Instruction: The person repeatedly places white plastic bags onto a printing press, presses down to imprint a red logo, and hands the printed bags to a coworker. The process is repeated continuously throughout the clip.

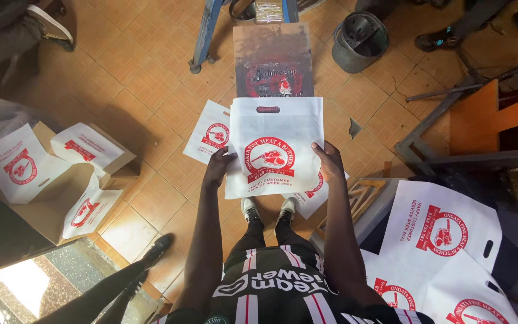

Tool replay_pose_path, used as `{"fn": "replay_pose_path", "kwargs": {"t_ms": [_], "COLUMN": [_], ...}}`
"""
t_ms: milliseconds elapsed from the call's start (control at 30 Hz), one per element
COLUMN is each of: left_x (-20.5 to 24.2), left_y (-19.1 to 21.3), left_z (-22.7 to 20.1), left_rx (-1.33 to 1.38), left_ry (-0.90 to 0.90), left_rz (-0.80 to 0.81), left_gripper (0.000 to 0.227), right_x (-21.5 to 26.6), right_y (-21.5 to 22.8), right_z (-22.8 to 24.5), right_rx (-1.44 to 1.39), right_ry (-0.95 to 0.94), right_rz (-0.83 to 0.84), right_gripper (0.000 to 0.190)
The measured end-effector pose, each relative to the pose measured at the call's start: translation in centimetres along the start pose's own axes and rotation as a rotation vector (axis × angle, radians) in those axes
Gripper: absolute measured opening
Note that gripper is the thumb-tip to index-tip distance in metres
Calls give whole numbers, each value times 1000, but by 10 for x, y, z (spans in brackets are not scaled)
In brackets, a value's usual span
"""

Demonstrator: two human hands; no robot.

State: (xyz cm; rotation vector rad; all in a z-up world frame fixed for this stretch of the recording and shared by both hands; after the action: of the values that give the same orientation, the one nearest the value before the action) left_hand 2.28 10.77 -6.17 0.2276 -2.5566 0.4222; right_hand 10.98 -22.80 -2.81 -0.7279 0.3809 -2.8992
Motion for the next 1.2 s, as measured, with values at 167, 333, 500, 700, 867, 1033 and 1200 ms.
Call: {"fn": "replay_pose_path", "kwargs": {"t_ms": [167,333,500,700,867,1033,1200], "left_x": [-1,2,14,15,-25,-36,-10], "left_y": [-3,-19,-36,-40,-23,-22,-48], "left_z": [5,-15,-39,-48,-10,-2,-43], "left_rx": [-8,9,-44,31,65,45,-5], "left_ry": [12,-16,28,41,12,-12,-67], "left_rz": [4,-15,50,39,46,58,74], "left_gripper": [32,34,32,44,40,31,42], "right_x": [-26,-9,-24,-15,-45,-23,-20], "right_y": [43,22,52,39,73,48,88], "right_z": [-48,-18,-55,-20,-52,-8,-33], "right_rx": [1,-27,63,23,43,12,63], "right_ry": [12,18,-79,-56,-67,-19,-80], "right_rz": [-20,-57,25,-36,-25,-83,-61], "right_gripper": [25,24,26,33,29,27,32]}}
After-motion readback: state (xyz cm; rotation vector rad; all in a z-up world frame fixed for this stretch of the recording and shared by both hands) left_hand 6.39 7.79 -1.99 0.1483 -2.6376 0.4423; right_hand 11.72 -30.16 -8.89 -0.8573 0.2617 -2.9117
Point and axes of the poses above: each hand's wrist, its own x-axis away from the middle knuckle, its own y-axis out of the back of the hand, z = x × y, the point moved 3 cm from there along -x, towards the middle knuckle, and after that the axes turned 6 degrees about z, right-handed, at the moved point
